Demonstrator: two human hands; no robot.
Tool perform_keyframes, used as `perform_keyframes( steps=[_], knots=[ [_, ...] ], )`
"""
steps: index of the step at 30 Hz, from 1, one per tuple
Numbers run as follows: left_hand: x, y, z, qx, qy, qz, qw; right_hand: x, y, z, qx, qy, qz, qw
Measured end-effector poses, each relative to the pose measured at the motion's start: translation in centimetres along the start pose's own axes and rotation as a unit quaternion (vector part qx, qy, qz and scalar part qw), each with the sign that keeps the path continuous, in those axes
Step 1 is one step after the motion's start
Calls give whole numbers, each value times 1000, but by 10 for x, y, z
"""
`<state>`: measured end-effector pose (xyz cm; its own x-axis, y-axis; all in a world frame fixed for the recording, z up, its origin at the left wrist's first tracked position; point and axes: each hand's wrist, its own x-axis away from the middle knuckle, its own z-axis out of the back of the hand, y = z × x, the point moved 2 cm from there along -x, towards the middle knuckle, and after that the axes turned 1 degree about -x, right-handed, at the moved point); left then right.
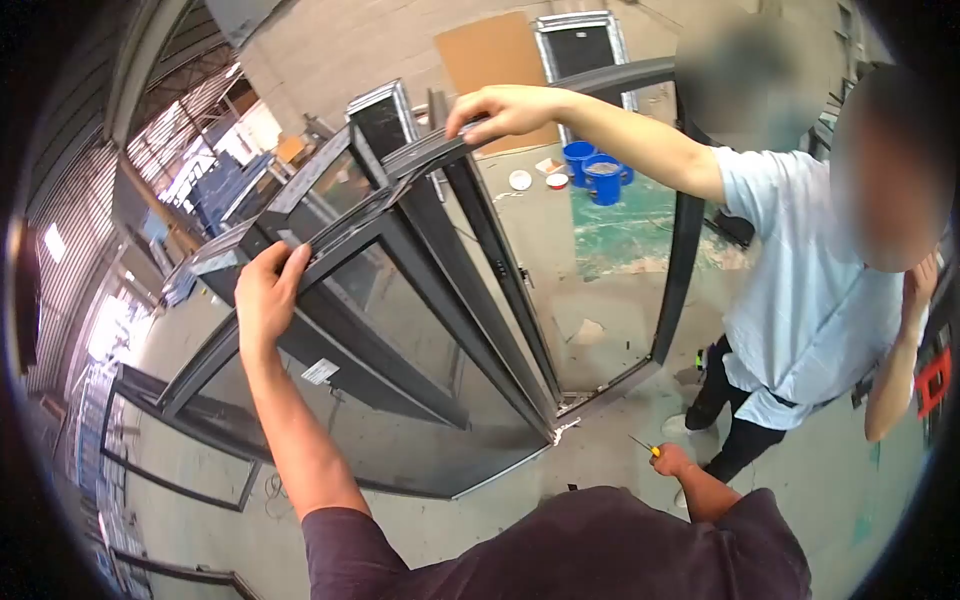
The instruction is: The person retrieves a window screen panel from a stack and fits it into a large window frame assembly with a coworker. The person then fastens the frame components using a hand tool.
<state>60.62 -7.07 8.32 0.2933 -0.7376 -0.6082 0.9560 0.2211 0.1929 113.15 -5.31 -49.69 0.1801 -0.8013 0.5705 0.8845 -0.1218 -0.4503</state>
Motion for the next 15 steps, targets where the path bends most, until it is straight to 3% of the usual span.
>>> perform_keyframes(
  steps=[9,15],
  knots=[
    [0,0,1,8,-5,12,1000,-29,-25,-12,-52,-4,63,997],
    [-2,-2,0,-10,-13,8,1000,-26,-17,-23,1,-34,74,997]
  ],
)
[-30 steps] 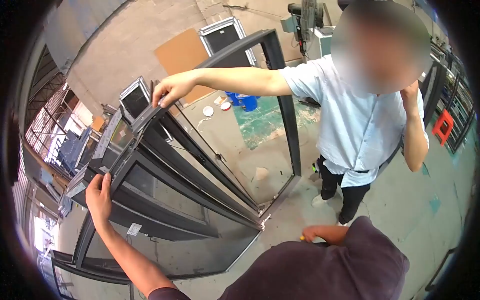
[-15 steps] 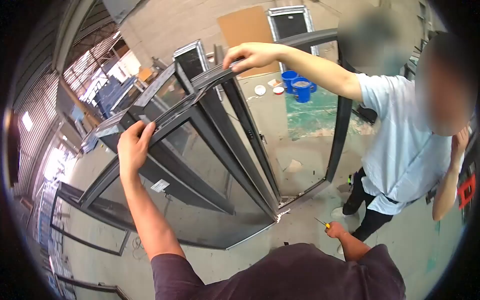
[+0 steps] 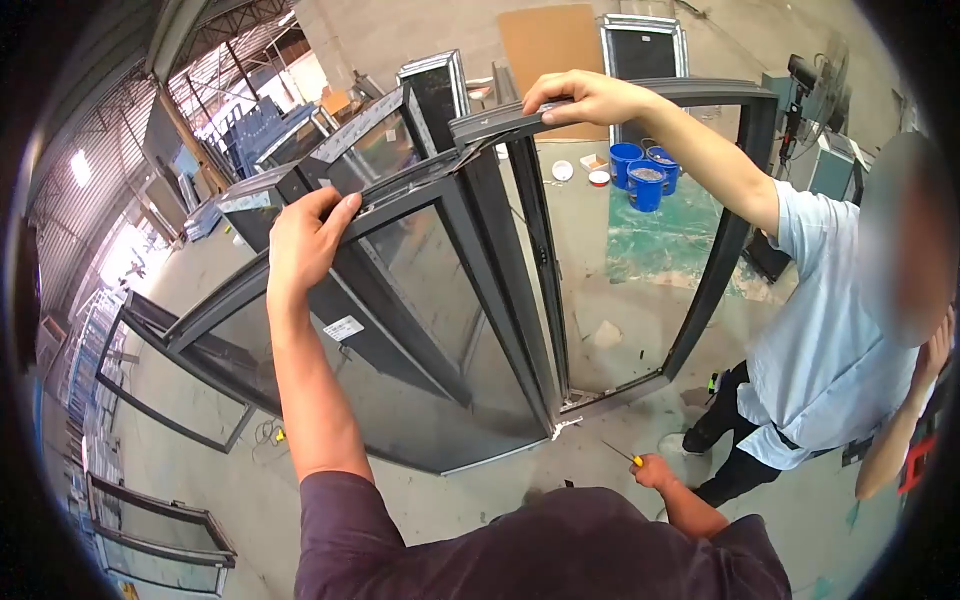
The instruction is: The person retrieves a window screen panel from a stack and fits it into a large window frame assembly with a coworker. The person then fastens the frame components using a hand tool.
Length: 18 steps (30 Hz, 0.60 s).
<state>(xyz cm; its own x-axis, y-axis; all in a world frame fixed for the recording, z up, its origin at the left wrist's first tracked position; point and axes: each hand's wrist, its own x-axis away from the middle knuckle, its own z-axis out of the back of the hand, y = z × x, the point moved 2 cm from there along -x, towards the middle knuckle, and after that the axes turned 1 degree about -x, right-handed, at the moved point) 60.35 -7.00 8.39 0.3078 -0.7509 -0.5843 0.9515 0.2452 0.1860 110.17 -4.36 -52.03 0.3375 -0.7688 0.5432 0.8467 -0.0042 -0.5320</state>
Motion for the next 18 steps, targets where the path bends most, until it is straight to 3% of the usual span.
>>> perform_keyframes(
  steps=[10,18],
  knots=[
    [1,-1,-1,12,6,-2,1000,16,77,-39,119,-129,-43,984],
    [0,-1,-1,1,3,3,1000,9,67,-29,109,-86,-44,989]
  ],
)
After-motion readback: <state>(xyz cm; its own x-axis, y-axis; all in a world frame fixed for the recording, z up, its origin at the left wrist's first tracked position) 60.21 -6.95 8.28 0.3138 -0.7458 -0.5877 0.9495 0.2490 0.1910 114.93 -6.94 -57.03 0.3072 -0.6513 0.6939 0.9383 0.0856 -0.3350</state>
